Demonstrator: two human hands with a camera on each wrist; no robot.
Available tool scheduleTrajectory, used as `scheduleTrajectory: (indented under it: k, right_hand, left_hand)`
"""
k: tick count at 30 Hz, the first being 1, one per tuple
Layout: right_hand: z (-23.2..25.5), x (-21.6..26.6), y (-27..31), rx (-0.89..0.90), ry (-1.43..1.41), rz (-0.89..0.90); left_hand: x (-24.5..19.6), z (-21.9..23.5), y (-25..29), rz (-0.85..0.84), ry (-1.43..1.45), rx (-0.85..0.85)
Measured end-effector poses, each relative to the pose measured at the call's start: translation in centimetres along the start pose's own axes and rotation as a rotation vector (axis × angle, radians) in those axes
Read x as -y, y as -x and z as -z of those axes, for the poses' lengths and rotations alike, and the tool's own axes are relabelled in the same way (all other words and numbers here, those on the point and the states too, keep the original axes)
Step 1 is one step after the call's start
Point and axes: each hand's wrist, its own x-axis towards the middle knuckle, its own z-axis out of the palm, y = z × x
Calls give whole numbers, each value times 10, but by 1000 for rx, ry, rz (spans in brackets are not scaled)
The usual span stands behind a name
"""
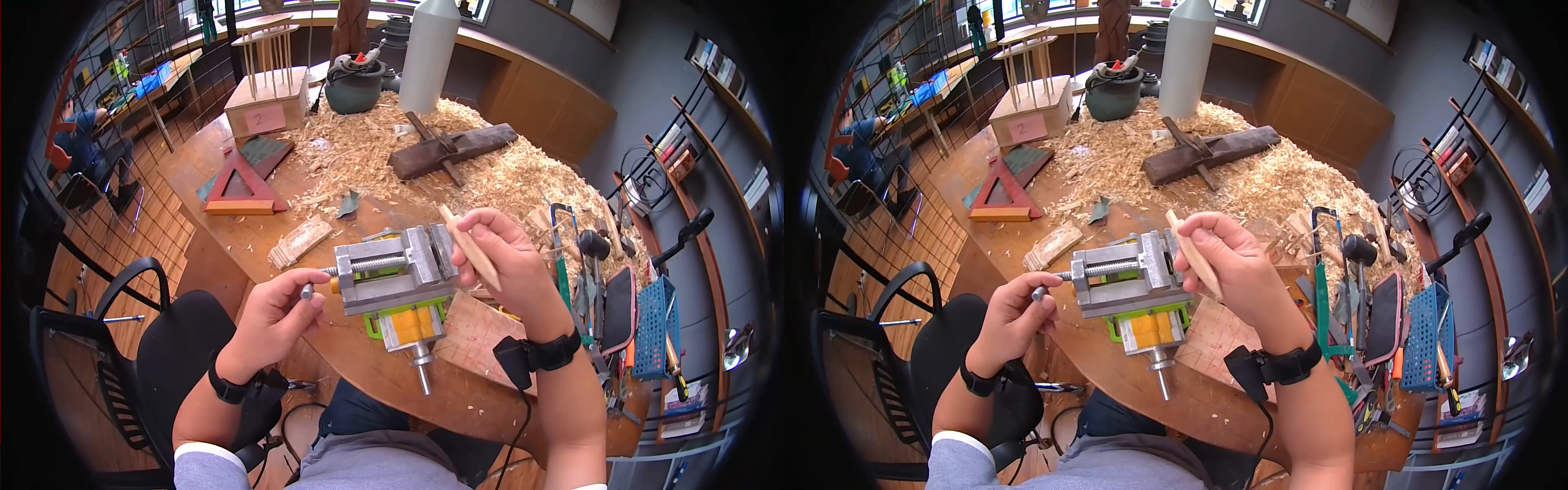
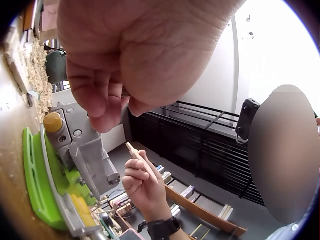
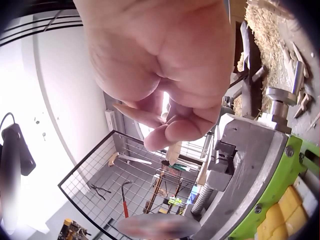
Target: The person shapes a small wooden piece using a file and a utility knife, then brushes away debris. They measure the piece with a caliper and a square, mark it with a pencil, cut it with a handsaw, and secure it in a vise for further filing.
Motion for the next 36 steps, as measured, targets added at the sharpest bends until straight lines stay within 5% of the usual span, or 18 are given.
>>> scheduleTrajectory:
  k: [4,7,9,12,29,36]
  right_hand:
    - [0,0,-1,122,-331,-100]
    - [-4,-4,-3,73,-262,-39]
    - [-6,-3,-7,15,135,11]
    - [-12,-7,-11,-54,307,81]
    - [-15,-13,-19,-69,650,41]
    - [-12,-13,-20,-35,739,34]
  left_hand:
    - [2,1,-1,-7,-16,-1]
    - [2,1,-2,-6,-17,5]
    - [2,2,-2,-12,-24,8]
    - [1,2,-3,-30,-38,10]
    - [5,9,-1,-121,-29,57]
    - [20,3,8,34,-13,45]
